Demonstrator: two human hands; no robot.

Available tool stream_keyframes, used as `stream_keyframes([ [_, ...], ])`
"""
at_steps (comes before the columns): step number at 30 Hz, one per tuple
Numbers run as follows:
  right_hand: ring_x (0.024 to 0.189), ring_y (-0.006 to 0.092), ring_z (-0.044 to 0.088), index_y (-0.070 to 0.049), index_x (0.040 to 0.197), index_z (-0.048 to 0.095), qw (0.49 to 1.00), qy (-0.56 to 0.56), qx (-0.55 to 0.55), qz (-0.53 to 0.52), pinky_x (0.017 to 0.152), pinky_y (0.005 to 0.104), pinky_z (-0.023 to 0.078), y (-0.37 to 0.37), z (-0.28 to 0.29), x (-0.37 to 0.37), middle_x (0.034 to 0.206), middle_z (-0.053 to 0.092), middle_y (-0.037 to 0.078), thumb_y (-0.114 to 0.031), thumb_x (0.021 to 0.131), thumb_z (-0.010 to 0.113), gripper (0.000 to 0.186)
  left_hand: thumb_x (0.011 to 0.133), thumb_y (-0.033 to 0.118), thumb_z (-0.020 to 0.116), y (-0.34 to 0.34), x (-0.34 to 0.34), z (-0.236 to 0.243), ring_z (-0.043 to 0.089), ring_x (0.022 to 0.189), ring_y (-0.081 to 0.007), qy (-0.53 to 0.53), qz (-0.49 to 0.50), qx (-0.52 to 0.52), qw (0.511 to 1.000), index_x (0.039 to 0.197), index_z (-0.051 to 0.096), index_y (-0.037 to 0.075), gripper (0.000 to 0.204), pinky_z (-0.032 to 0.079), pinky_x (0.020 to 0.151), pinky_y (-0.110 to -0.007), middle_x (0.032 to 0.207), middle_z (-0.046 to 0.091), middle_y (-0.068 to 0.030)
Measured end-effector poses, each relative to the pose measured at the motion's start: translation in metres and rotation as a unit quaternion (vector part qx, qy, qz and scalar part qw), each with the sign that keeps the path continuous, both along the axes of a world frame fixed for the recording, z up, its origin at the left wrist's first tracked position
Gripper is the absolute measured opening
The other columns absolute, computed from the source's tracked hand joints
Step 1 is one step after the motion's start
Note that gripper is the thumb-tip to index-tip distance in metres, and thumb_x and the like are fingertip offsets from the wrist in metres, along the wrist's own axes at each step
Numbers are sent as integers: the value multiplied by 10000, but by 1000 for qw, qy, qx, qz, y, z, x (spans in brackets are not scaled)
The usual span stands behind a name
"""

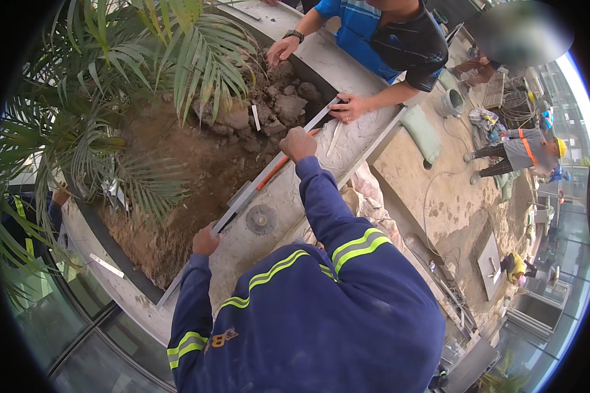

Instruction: The person positions a long metal guide on a stone slab and uses an angle grinder to cut along the guide. A coworker assists by holding the guide steady. The person continues cutting the slab while dust is generated.

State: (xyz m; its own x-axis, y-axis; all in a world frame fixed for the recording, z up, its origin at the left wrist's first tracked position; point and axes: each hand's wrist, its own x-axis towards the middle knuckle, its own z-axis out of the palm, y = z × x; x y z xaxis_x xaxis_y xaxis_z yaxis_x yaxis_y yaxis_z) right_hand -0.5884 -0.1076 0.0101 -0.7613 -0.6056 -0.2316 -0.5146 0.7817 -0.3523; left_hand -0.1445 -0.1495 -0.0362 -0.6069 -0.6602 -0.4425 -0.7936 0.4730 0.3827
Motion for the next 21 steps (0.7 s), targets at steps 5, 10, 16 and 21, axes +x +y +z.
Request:
stream_keyframes([
  [5, 821, 342, 729, -109, 838, 727, 919, 276, -184, 214, 769, 497, 456, -11, -21, -37, 868, 757, 135, -294, 866, 612, 220, 833, 345, 763, -2, 9, -14, 693, 1031, -414, -19, -4, 6, 1000, 1415, 602, 269, 609, 546, 910, -537, 1088, 729, -215],
  [10, 817, 304, 741, -110, 766, 778, 959, 134, -5, 250, 802, 490, 447, 1, -41, -59, 815, 760, 136, -354, 894, 532, 369, 858, 340, 749, 5, -4, 14, 680, 1071, -408, -53, -3, 44, 998, 1448, 575, 283, 619, 538, 934, -528, 1148, 719, -211],
  [16, 765, 303, 731, -130, 737, 765, 947, 162, -12, 278, 760, 498, 432, -6, -37, -56, 788, 752, 128, -326, 898, 520, 353, 878, 343, 725, 9, 4, 13, 677, 1092, -400, -61, 15, 48, 997, 1450, 575, 289, 594, 536, 947, -526, 1180, 719, -189],
  [21, 813, 305, 733, -124, 771, 746, 939, 176, 7, 295, 774, 517, 452, -14, -40, -58, 818, 757, 115, -335, 907, 528, 333, 881, 346, 717, 4, 7, 8, 693, 1048, -389, -29, 19, 31, 999, 1450, 577, 261, 592, 546, 919, -524, 1155, 730, -176],
])
